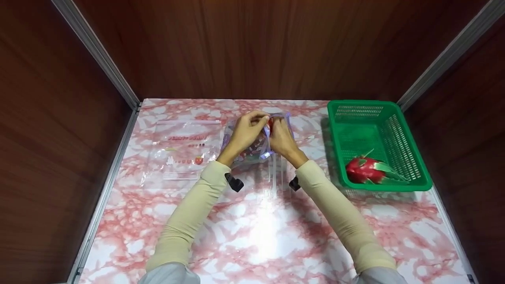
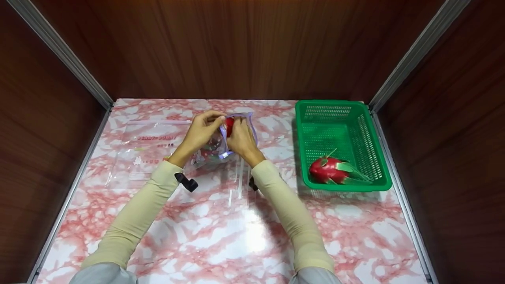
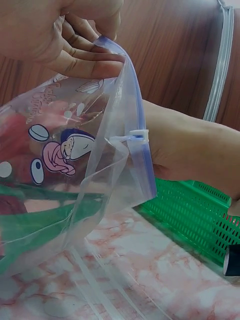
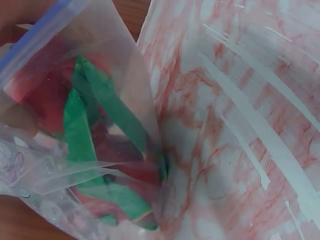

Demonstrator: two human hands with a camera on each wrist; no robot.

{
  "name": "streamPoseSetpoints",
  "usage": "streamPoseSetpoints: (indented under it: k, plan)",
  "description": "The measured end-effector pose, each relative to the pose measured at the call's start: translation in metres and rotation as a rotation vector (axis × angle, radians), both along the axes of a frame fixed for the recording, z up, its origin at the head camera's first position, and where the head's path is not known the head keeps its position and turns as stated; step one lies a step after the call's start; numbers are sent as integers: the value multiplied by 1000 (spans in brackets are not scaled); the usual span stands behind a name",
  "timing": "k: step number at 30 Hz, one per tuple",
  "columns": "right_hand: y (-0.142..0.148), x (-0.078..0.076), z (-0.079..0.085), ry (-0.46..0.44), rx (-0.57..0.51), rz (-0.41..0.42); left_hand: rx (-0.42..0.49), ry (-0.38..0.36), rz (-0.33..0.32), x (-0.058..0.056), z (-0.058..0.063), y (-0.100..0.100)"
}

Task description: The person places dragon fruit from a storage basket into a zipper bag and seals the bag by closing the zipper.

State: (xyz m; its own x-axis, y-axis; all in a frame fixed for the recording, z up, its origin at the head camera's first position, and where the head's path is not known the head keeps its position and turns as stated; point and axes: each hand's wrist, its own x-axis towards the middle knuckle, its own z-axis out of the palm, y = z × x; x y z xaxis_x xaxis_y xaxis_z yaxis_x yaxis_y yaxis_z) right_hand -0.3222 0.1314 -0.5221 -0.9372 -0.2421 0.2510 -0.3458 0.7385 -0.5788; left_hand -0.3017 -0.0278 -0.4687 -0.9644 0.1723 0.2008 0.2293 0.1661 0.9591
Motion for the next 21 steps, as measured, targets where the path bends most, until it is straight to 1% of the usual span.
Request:
streamPoseSetpoints:
  k: [6,13,21]
  plan:
    - [-1,0,1,-10,-40,28,-7,-20,61,0,2,-4]
    - [3,0,0,-49,-84,49,1,-13,70,-1,1,-3]
    - [7,1,1,-110,-127,54,27,-29,85,-2,1,-2]
